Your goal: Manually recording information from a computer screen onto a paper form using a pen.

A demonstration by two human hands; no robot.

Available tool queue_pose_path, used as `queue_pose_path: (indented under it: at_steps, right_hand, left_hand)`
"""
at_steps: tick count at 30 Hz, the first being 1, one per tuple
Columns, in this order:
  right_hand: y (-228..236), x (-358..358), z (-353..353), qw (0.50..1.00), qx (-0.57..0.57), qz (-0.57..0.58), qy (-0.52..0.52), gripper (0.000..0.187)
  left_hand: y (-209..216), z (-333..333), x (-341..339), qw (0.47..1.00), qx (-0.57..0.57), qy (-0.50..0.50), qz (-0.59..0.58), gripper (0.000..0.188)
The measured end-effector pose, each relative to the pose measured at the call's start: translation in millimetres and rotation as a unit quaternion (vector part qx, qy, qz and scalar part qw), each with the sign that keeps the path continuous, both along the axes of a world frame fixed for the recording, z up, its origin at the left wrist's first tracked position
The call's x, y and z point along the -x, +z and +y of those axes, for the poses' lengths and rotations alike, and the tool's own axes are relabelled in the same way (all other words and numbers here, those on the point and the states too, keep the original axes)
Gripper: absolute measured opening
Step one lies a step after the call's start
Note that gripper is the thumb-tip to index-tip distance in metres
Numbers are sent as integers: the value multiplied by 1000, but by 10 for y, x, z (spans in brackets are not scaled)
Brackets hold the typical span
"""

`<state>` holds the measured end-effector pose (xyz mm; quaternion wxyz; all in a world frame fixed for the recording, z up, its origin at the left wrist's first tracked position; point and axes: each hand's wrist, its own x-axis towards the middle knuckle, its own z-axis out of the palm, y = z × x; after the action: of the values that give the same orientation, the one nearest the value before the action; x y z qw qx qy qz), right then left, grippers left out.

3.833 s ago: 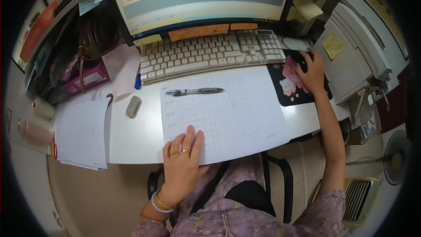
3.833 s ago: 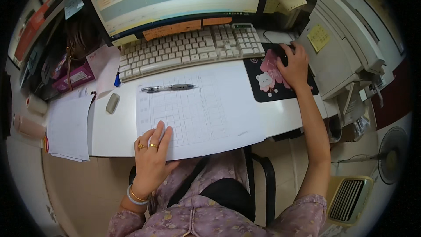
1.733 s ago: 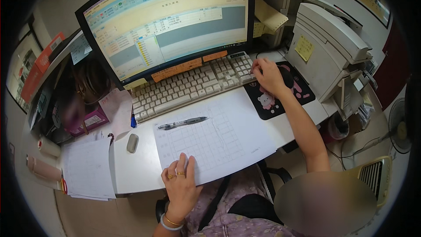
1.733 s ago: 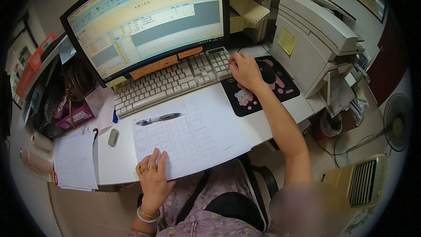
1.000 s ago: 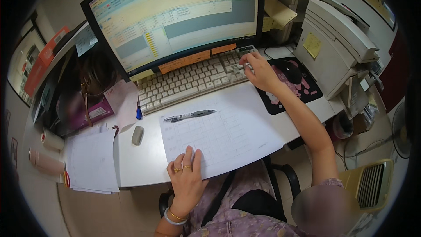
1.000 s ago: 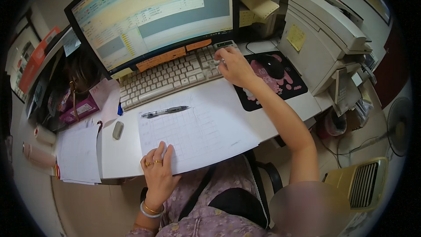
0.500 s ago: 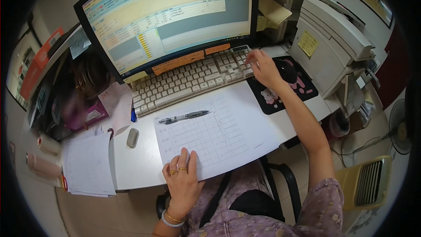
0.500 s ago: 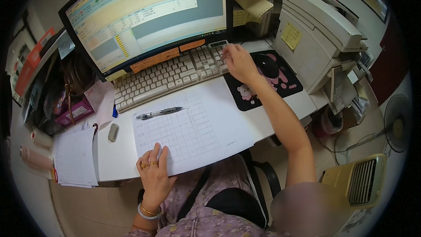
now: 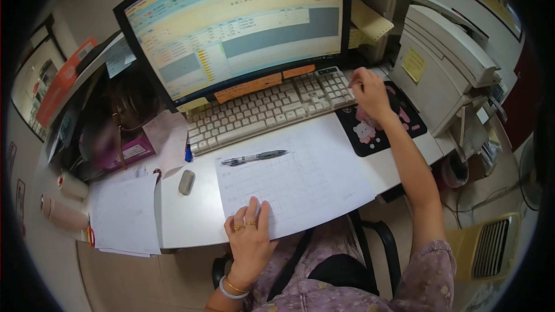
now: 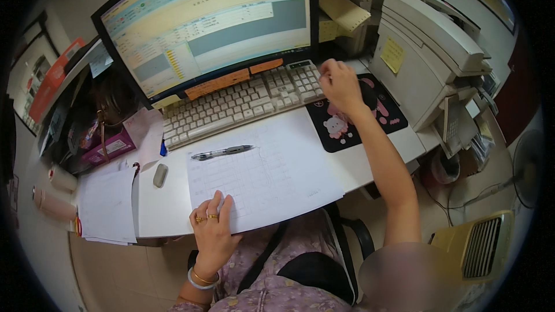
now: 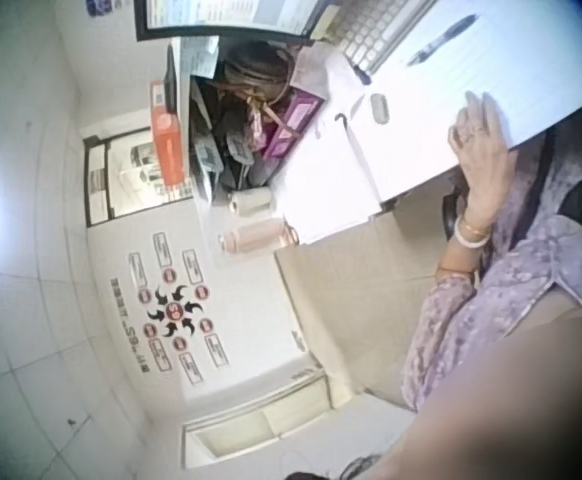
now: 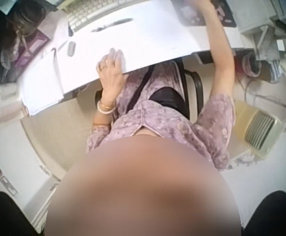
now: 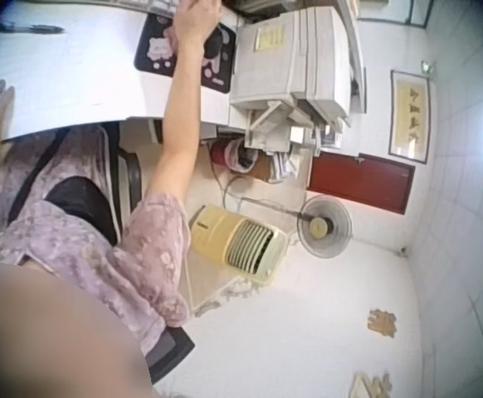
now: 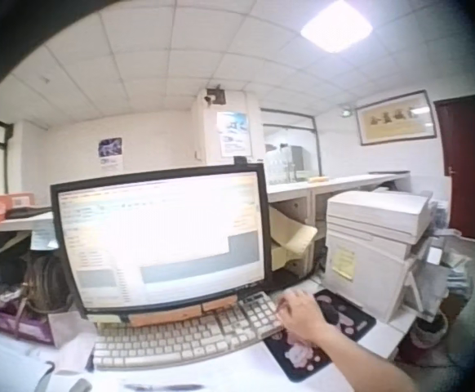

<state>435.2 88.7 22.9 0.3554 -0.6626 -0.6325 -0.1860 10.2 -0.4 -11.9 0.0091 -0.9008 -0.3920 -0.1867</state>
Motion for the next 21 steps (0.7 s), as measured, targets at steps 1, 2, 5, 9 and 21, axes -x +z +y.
queue_pose_path:
  at_steps: [1,2,5,9,21]
  right_hand:
    - [25,-22,-8,999,-9,20,-25,14]
    - [54,-61,-20,998,-18,41,-49,16]
    - [125,-261,-189,986,103,-33,-123,26]
    - [-51,-488,-492,978,137,-50,-147,45]
    - [-281,-466,-577,992,68,23,-101,40]
  left_hand:
    - [-21,2,3,1000,2,-3,-6,86]
    - [-30,6,8,1000,4,-7,-11,89]
    - [-26,9,26,1000,2,-7,-12,87]
    - [4,3,35,1000,5,-12,-13,84]
    - [-37,9,43,1000,3,-7,3,93]
